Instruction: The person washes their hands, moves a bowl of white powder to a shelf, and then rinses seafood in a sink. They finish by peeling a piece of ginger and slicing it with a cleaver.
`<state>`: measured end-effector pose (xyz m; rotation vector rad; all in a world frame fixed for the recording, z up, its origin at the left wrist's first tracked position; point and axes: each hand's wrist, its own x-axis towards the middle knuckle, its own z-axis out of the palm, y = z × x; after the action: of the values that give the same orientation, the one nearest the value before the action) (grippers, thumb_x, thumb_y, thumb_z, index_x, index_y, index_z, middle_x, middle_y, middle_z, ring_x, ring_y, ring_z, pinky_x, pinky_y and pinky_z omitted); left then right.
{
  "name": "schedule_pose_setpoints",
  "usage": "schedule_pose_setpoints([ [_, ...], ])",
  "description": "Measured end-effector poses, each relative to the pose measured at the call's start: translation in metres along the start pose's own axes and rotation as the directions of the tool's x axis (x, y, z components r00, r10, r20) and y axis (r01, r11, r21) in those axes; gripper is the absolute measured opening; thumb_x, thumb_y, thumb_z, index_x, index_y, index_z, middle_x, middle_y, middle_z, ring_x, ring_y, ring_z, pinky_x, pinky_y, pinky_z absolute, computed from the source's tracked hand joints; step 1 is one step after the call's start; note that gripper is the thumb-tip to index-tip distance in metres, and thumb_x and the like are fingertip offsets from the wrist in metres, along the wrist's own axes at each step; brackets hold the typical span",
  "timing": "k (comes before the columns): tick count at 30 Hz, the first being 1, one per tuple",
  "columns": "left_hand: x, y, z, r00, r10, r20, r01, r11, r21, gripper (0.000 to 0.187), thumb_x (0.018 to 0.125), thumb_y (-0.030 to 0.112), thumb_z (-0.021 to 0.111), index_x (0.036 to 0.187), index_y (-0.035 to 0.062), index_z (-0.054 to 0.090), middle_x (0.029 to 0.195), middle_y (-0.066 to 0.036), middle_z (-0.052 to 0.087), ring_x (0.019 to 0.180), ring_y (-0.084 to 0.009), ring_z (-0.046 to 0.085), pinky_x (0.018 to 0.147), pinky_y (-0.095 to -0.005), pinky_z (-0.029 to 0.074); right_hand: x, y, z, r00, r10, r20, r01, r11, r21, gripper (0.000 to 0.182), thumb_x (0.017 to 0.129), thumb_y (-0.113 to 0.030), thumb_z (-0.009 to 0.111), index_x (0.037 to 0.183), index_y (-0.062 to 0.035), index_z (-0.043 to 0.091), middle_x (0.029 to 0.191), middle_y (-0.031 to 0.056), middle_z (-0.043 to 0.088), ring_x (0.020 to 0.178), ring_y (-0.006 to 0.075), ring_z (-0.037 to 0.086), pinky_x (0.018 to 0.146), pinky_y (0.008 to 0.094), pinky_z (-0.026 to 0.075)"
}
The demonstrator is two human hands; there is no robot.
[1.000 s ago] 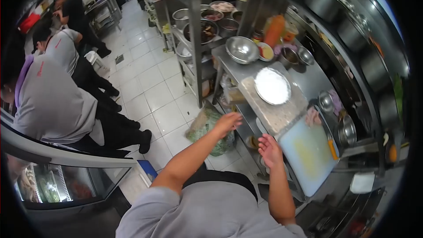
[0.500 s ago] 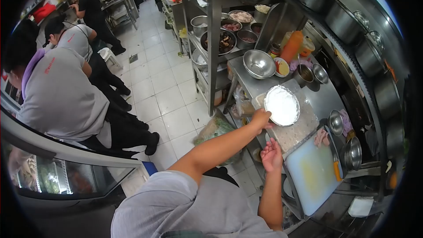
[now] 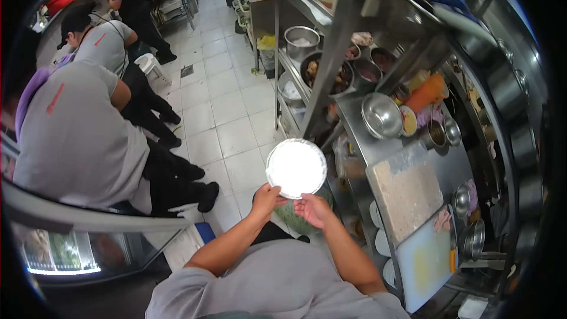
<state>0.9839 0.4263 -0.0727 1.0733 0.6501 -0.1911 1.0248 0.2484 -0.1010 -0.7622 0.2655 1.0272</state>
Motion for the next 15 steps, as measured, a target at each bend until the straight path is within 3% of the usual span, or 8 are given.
schedule_pose_setpoints([
  [2, 0.034, 0.019, -0.028, 0.998, -0.010, -0.062, 0.008, 0.999, -0.033, 0.027, 0.086, 0.014, 0.048, 0.106, -0.0048, 0.049, 0.096, -0.016, 0.059, 0.081, -0.0230, 0.061, 0.069, -0.0316, 0.053, 0.056, -0.007, 0.013, 0.995, 0.103, 0.019, -0.103, 0.994, 0.042, 0.021, 0.087, -0.020, 0.049, 0.095, -0.0011, 0.055, 0.083, 0.0093, 0.061, 0.075, 0.0185, 0.058, 0.072, 0.0301, 0.048],
  [6, 0.114, 0.053, -0.070, 0.994, -0.006, -0.111, -0.007, 0.994, -0.109, 0.024, 0.086, 0.014, 0.049, 0.102, -0.0046, 0.049, 0.093, -0.015, 0.059, 0.078, -0.0206, 0.061, 0.066, -0.0308, 0.053, 0.160, -0.040, 0.046, 0.985, 0.159, -0.065, -0.163, 0.985, -0.062, 0.026, 0.085, -0.020, 0.045, 0.096, 0.0012, 0.055, 0.084, 0.0110, 0.062, 0.075, 0.0191, 0.059, 0.071, 0.0300, 0.049],
  [10, 0.207, 0.087, -0.093, 0.997, 0.023, -0.074, -0.024, 1.000, -0.014, 0.024, 0.088, 0.020, 0.050, 0.101, -0.0003, 0.050, 0.098, -0.011, 0.058, 0.091, -0.0194, 0.058, 0.073, -0.0318, 0.050, 0.257, -0.085, 0.049, 0.988, 0.082, -0.134, -0.097, 0.989, -0.109, 0.025, 0.083, -0.017, 0.044, 0.095, 0.0016, 0.054, 0.084, 0.0120, 0.062, 0.070, 0.0192, 0.059, 0.066, 0.0289, 0.049],
  [12, 0.240, 0.108, -0.096, 0.997, 0.078, -0.018, -0.076, 0.993, 0.086, 0.025, 0.090, 0.024, 0.050, 0.101, 0.0021, 0.050, 0.102, -0.009, 0.057, 0.100, -0.0187, 0.056, 0.077, -0.0328, 0.048, 0.303, -0.107, 0.037, 0.987, 0.049, -0.156, -0.049, 0.999, 0.003, 0.022, 0.082, -0.015, 0.044, 0.095, 0.0011, 0.054, 0.082, 0.0125, 0.061, 0.067, 0.0177, 0.059, 0.062, 0.0276, 0.049],
  [13, 0.249, 0.112, -0.101, 0.996, 0.091, -0.020, -0.088, 0.987, 0.131, 0.032, 0.091, 0.032, 0.048, 0.107, 0.0047, 0.051, 0.110, -0.008, 0.056, 0.109, -0.0181, 0.051, 0.083, -0.0357, 0.044, 0.334, -0.114, 0.013, 0.985, 0.041, -0.166, -0.034, 0.998, 0.045, 0.024, 0.080, -0.013, 0.044, 0.098, 0.0016, 0.051, 0.085, 0.0134, 0.061, 0.068, 0.0184, 0.059, 0.061, 0.0284, 0.048],
  [15, 0.259, 0.103, -0.127, 0.998, 0.060, -0.011, -0.058, 0.992, 0.115, 0.036, 0.091, 0.035, 0.048, 0.110, 0.0047, 0.051, 0.113, -0.009, 0.055, 0.109, -0.0187, 0.052, 0.084, -0.0364, 0.043, 0.379, -0.135, -0.014, 0.962, -0.013, -0.272, 0.040, 0.995, 0.093, 0.025, 0.079, -0.011, 0.044, 0.099, 0.0018, 0.049, 0.087, 0.0145, 0.060, 0.066, 0.0193, 0.058, 0.058, 0.0293, 0.047],
])
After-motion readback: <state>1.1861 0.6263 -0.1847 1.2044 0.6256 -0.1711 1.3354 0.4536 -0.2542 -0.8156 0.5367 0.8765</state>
